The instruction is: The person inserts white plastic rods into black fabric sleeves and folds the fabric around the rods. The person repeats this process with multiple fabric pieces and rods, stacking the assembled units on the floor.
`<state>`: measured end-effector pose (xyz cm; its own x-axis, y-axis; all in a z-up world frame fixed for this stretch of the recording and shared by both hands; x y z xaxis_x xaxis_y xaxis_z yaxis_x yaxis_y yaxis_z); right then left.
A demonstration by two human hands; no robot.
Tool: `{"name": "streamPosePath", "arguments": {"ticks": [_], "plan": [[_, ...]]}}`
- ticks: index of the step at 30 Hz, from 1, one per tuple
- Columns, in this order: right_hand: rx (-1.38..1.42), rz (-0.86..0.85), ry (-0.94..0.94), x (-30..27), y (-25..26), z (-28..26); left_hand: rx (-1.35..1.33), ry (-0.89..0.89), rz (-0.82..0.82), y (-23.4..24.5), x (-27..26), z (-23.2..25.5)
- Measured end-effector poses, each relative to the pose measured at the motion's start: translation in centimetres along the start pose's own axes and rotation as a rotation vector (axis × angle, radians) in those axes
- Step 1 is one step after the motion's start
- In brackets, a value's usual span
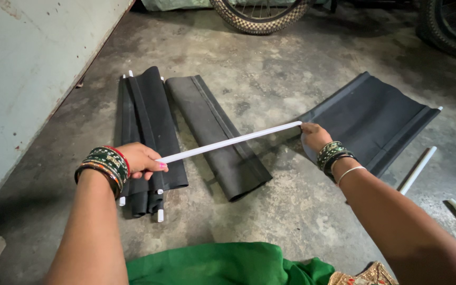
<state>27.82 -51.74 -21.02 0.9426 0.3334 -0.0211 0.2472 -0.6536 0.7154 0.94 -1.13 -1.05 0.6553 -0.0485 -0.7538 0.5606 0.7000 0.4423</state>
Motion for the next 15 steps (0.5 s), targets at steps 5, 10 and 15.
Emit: {"name": "streamPosePath", "arguments": {"ticks": [5, 10, 15], "plan": [[-0.185, -0.017, 0.033, 1.2, -0.3, 0.6, 0.024, -0.001, 0.014, -0.1, -0.7, 0.2], [-0.244, 0.004, 0.026, 1.6, -0.8, 1.5, 0.013, 0.000, 0.005, 0.0, -0.8, 0.4], [-0.153, 0.111, 0.096, 1.8, -1.7, 1.9, -0.041, 0.025, 0.004, -0.4, -0.6, 0.5]]}}
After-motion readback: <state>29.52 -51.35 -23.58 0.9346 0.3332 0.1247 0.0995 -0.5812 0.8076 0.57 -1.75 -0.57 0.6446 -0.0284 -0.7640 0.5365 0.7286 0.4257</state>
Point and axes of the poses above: each hand's wrist, its own x-axis towards the middle knuckle, its own y-axis out of the back of the hand, z = x × y, the point moved 1 cm from there along x, towards the middle knuckle, and after that the axes turned 9 degrees about -z, right-handed, at the moved point
